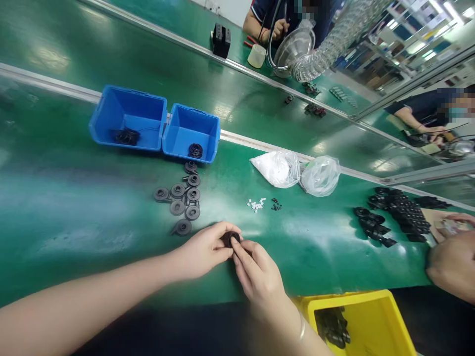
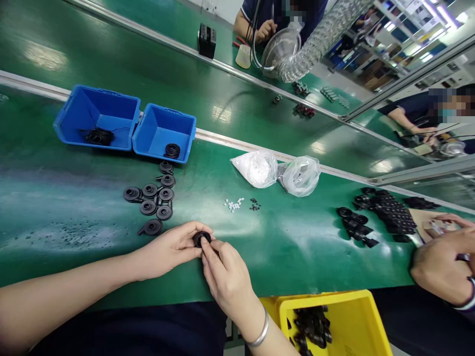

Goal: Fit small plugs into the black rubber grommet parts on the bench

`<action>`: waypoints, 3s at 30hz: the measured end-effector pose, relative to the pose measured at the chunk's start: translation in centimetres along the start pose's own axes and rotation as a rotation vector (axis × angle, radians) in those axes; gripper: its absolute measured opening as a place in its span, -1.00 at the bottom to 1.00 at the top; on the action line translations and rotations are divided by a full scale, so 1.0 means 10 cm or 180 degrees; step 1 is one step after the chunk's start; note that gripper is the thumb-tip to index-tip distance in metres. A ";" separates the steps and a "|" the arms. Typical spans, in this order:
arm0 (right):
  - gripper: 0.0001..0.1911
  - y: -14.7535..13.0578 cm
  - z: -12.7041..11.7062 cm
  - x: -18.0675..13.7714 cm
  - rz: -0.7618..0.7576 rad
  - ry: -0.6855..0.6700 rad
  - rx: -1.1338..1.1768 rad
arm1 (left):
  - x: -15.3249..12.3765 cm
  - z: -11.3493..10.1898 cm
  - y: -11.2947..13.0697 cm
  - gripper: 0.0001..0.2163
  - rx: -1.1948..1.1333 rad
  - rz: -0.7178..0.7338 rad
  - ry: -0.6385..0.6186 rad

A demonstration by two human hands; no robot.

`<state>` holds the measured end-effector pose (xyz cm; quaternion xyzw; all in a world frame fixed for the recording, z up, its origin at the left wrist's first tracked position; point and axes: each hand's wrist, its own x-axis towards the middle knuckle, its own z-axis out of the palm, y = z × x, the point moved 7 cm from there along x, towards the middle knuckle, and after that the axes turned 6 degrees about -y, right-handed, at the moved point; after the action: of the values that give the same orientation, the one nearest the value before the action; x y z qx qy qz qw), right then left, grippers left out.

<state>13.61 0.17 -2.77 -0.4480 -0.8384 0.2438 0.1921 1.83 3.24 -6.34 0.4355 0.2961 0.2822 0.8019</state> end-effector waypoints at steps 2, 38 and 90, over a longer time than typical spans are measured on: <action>-0.51 0.01 0.03 0.00 0.0023 -0.0084 -0.0052 | 0.00 0.00 0.00 -0.72 -0.0001 0.0007 0.0000; -0.48 0.01 -0.05 -0.09 0.0158 0.0360 0.0876 | -0.02 0.13 0.08 -0.87 0.0183 0.0144 -0.0040; -0.55 -0.25 -0.18 -0.01 -0.0095 0.0048 -0.0411 | -0.01 0.33 0.04 -0.72 0.0008 -0.0773 0.0112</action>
<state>13.01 -0.74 0.19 -0.4488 -0.8575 0.1830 0.1727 4.00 1.58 -4.52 0.3924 0.3612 0.1902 0.8243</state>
